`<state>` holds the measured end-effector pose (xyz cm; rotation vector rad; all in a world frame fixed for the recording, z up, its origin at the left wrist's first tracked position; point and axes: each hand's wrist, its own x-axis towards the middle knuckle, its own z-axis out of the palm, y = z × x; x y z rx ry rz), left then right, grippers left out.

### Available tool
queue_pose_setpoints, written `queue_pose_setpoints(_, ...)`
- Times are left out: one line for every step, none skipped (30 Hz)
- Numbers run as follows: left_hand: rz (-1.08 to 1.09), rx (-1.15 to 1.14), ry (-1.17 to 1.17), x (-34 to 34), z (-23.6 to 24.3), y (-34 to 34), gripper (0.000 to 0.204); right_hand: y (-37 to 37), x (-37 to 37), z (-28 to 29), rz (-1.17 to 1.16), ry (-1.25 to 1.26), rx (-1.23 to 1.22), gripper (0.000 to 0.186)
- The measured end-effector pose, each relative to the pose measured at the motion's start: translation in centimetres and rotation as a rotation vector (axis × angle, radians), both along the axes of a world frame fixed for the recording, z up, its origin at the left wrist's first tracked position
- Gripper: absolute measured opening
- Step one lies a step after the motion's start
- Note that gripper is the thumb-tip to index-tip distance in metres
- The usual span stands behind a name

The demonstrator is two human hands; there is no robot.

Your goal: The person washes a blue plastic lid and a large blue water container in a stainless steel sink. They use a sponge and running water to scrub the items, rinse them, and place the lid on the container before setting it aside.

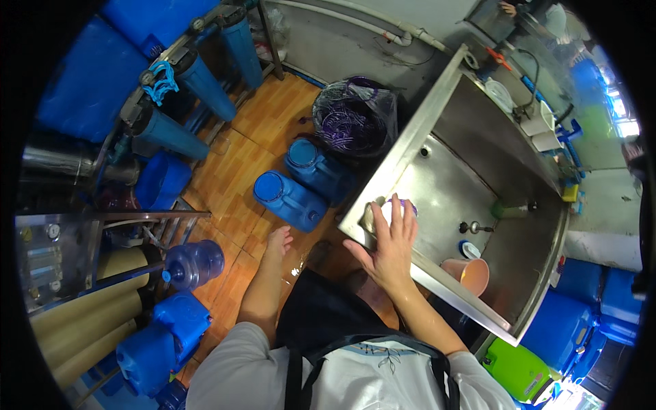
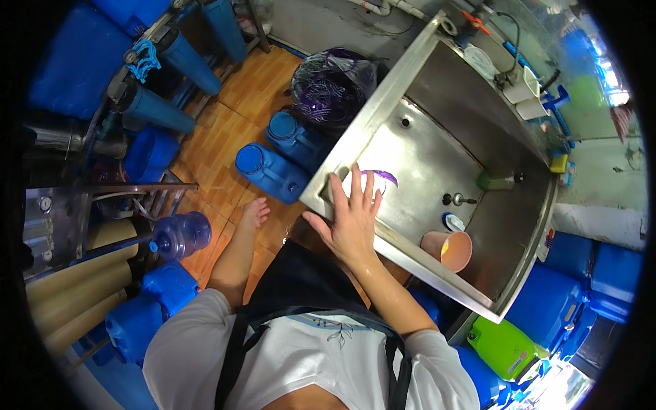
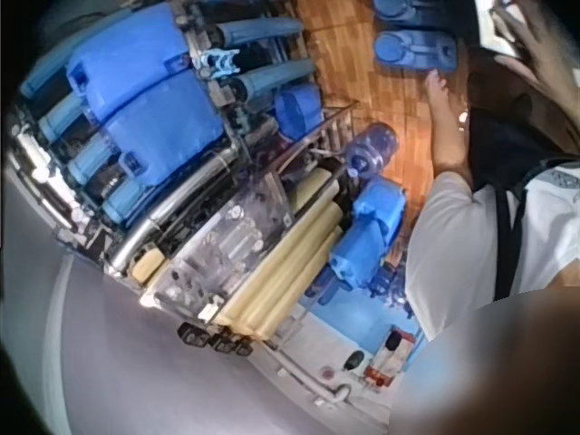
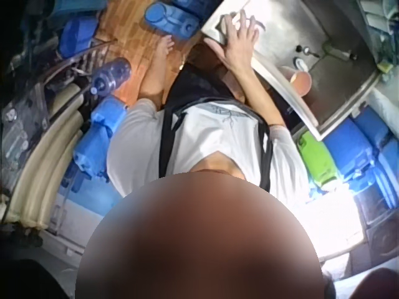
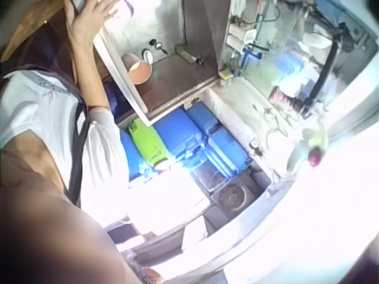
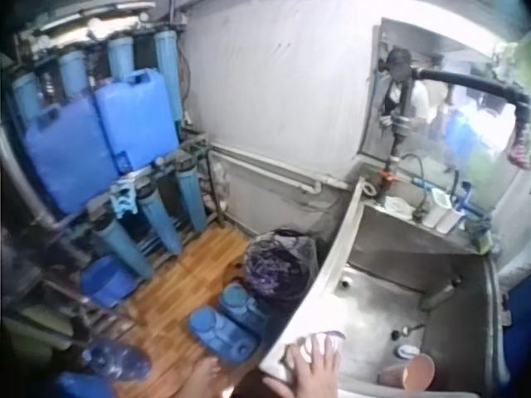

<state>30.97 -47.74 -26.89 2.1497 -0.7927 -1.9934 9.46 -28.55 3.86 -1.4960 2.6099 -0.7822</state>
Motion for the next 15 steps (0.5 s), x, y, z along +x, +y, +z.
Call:
queue_pose_setpoints(-0.017, 0.016, -0.003, -0.5, -2.0, -0.3, 0.042, -0.2, -0.1, 0.0, -0.003, -0.043, 0.044, 0.079)
queue_pose_setpoints(-0.039, 0.032, -0.015, -1.1, -3.9, -0.6, 0.044, -0.3, -0.1, 0.1, -0.018, -0.069, 0.074, 0.081)
queue_pose_setpoints(-0.061, 0.046, -0.023, -1.9, -5.8, -1.1, 0.046, -0.4, -0.2, 0.1, -0.020, -0.055, 0.103, 0.081)
queue_pose_setpoints(-0.107, -0.014, -0.009, -2.4, -7.4, -1.4, 0.045, -0.6, -0.2, 0.1, -0.033, -0.038, 0.144, 0.081)
queue_pose_setpoints(-0.157, -0.071, 0.007, -2.9, -8.9, -1.6, 0.045, -0.7, -0.3, 0.1, -0.030, -0.019, 0.176, 0.081)
queue_pose_setpoints(-0.210, -0.127, 0.028, -3.7, -10.4, -1.8, 0.044, -0.9, -0.3, 0.1, -0.040, 0.007, 0.209, 0.081)
queue_pose_setpoints(-0.128, -0.142, 0.026, -4.6, -11.7, -2.0, 0.044, -1.0, -0.3, 0.1, -0.061, -0.012, 0.228, 0.080)
queue_pose_setpoints(-0.046, -0.147, 0.002, -5.6, -12.9, -2.3, 0.044, -1.1, -0.3, 0.0, -0.071, -0.022, 0.240, 0.080)
queue_pose_setpoints(0.037, -0.154, -0.023, -6.6, -13.8, -2.8, 0.045, -1.1, -0.4, 0.0, -0.075, -0.027, 0.234, 0.079)
queue_pose_setpoints(0.137, -0.141, -0.037, -7.5, -14.6, -3.2, 0.046, -1.2, -0.4, -0.1, -0.084, -0.028, 0.237, 0.079)
queue_pose_setpoints(0.144, -0.147, 0.020, -8.2, -15.1, -3.8, 0.049, -1.2, -0.4, -0.1, -0.095, -0.030, 0.246, 0.079)
queue_pose_setpoints(0.168, -0.131, 0.086, -8.5, -15.5, -4.5, 0.052, -1.3, -0.4, -0.2, -0.104, -0.026, 0.252, 0.079)
queue_pose_setpoints(0.192, -0.114, 0.152, -8.9, -15.9, -5.1, 0.054, -1.3, -0.4, -0.2, -0.114, -0.034, 0.267, 0.079)
queue_pose_setpoints(0.212, -0.029, 0.123, -9.1, -16.2, -5.8, 0.057, -1.4, -0.4, -0.3, -0.123, -0.034, 0.278, 0.079)
queue_pose_setpoints(0.232, 0.056, 0.091, -8.9, -16.5, -6.4, 0.060, -1.4, -0.4, -0.3, -0.134, -0.034, 0.279, 0.079)
